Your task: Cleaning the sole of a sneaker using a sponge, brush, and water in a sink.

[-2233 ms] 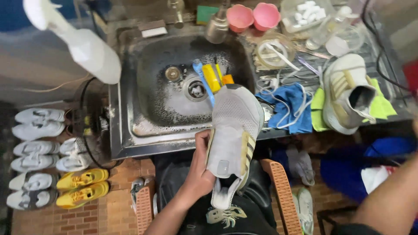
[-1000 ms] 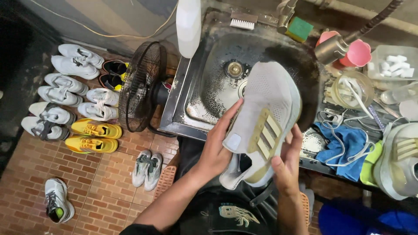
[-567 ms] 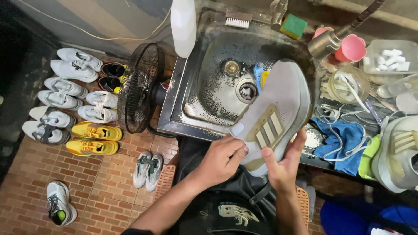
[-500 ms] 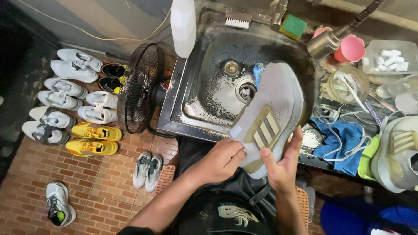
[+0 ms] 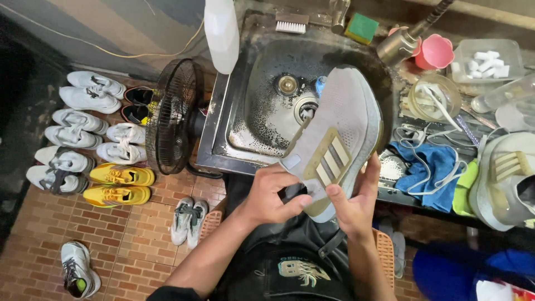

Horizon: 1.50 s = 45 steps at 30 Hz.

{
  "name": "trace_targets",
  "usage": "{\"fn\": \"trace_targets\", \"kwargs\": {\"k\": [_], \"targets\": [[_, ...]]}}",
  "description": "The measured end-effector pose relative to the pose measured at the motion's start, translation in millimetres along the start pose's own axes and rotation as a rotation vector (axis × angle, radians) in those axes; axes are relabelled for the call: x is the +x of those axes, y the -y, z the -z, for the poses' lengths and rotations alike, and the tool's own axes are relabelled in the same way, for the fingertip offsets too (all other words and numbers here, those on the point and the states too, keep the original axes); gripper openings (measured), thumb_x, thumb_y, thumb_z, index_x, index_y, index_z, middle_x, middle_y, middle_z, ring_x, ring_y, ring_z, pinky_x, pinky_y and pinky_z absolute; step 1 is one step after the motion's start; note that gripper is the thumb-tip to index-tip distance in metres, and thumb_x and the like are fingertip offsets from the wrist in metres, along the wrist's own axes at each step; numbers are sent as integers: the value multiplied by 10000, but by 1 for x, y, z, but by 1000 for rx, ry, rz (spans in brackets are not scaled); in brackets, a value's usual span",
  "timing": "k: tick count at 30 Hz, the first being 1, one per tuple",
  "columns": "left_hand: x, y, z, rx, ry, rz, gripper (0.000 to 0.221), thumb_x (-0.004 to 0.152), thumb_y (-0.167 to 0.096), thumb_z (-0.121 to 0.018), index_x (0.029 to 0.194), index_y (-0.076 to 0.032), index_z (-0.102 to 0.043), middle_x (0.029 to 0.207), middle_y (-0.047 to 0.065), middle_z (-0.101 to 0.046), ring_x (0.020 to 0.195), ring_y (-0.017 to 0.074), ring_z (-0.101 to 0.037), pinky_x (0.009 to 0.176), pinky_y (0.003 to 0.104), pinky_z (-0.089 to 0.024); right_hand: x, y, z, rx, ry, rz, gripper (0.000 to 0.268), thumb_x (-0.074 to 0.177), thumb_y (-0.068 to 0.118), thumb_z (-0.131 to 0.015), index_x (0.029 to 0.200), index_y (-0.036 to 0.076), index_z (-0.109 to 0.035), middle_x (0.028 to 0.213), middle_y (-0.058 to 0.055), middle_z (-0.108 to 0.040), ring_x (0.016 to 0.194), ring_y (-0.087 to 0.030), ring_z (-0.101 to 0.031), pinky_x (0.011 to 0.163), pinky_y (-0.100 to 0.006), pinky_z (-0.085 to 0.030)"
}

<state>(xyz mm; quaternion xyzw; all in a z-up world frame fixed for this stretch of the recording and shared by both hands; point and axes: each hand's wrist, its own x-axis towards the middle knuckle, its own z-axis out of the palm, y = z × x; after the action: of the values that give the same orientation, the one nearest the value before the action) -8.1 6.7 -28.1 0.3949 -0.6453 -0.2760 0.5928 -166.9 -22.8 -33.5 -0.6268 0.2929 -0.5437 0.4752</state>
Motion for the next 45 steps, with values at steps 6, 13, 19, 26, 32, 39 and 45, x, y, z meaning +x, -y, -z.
{"fn": "trace_targets", "kwargs": {"k": [6,13,19,26,32,39,45], "targets": [[4,-3,-2,-517,-38,394,159,808,-174,-588,844,-25,-630,787,35,-640,730,76,-538,677,264,-473,-18,7,-16,-287,-6,111,809,701,127,-604,1320,-8,-100,1282,-224,-305,1147,-285,-363,946,-437,-302],[-29,49,-11,-1079,-267,724,305,769,-356,-588,849,-68,-527,810,67,-593,712,150,-561,644,268,-444,-17,36,-29,-56,110,171,722,802,477,-481,1309,45,-201,1371,-202,-221,1234,-307,-345,1022,-403,-342],[-16,53,-1,-915,-50,624,375,739,-441,-599,740,-68,-558,698,13,-574,625,96,-534,598,197,-428,-34,28,-31,-298,6,-14,1013,512,192,-743,1305,-6,-143,1338,-178,-238,1245,-242,-300,1061,-350,-246],[23,15,14,-530,30,174,813,797,-700,-314,1248,-24,-299,1259,101,-336,1207,196,-318,1047,384,-258,-38,7,-20,-565,-30,408,1025,568,184,-795,1334,64,-125,1353,-218,-227,1284,-337,-274,1086,-454,-271],[15,50,3,-678,59,150,772,753,-567,-524,1260,-30,-298,1237,118,-403,1158,220,-403,1003,387,-342,-23,27,-38,-438,43,335,985,620,119,-741,1349,129,-78,1358,-259,-212,1286,-373,-273,1071,-487,-274],[42,68,-12,-675,58,127,676,674,-449,-648,1159,-28,-436,1058,76,-532,967,133,-467,835,367,-434,-10,23,-32,-486,34,238,1035,542,113,-803,1316,-7,-125,1324,-269,-235,1186,-426,-301,867,-485,-379],[82,104,-4,-602,71,-18,757,533,-413,-754,1100,-2,-465,954,103,-570,871,133,-500,756,373,-468,9,5,-4,-509,-73,177,598,668,78,-704,1165,-25,-388,1107,-150,-417,1037,-329,-460,817,-394,-454]]}}
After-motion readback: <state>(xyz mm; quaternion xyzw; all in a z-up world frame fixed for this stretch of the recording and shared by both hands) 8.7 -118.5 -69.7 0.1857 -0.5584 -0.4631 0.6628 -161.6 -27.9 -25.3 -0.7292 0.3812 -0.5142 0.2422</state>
